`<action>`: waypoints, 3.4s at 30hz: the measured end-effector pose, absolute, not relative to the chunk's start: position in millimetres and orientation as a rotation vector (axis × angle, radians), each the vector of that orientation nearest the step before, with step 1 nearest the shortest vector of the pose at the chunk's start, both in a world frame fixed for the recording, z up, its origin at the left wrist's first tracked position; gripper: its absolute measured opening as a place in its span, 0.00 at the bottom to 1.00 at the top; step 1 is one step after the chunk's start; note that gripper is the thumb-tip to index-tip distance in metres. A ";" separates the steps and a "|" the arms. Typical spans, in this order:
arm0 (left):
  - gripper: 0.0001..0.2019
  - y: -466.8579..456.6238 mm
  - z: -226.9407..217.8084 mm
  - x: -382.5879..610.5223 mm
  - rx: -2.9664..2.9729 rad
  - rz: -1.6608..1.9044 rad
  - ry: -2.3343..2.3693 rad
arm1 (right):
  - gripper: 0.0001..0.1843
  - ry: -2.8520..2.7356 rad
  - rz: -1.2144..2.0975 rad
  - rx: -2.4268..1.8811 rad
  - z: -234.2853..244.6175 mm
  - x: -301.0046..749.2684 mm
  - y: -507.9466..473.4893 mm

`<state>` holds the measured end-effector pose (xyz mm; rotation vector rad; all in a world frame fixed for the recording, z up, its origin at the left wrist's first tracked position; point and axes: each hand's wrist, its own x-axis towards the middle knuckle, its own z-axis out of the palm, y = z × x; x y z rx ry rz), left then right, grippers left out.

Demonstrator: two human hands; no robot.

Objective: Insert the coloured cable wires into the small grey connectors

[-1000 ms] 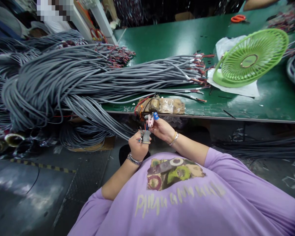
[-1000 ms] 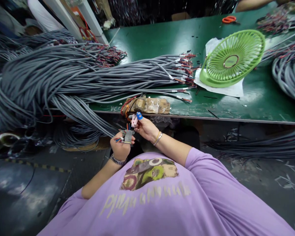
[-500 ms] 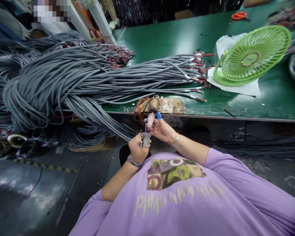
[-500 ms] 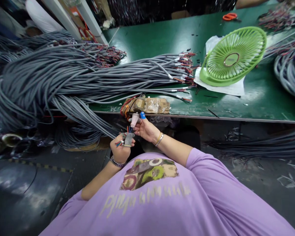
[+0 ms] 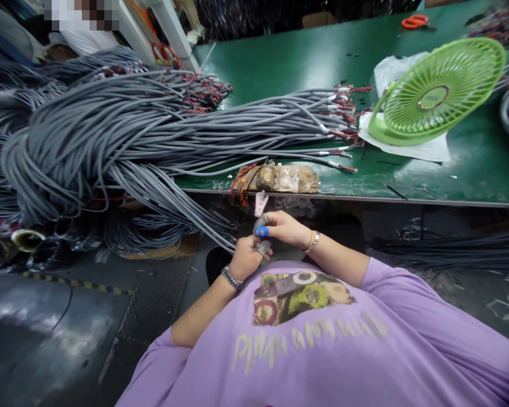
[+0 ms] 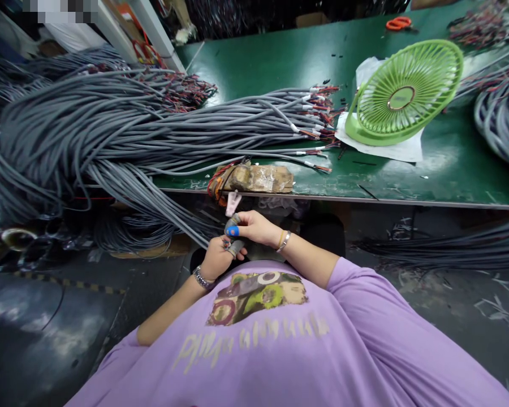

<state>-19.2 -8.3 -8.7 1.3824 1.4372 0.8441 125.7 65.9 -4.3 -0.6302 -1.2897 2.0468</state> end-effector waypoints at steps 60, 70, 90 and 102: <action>0.17 -1.0 6.9 2.5 0.941 1.407 1.322 | 0.26 -0.593 2.151 -0.729 -1.5 103.7 91.1; 0.16 4.1 5.4 2.6 0.942 1.409 1.300 | 0.32 -0.703 2.009 -0.687 -20.8 95.6 94.0; 0.16 -8.8 -3.1 -5.9 0.981 1.414 1.360 | 0.32 -0.483 2.255 -0.652 -2.5 107.2 89.3; 0.10 -0.8 -7.6 -12.7 1.225 1.526 1.455 | 0.26 -0.789 1.908 -0.760 -5.8 107.7 82.5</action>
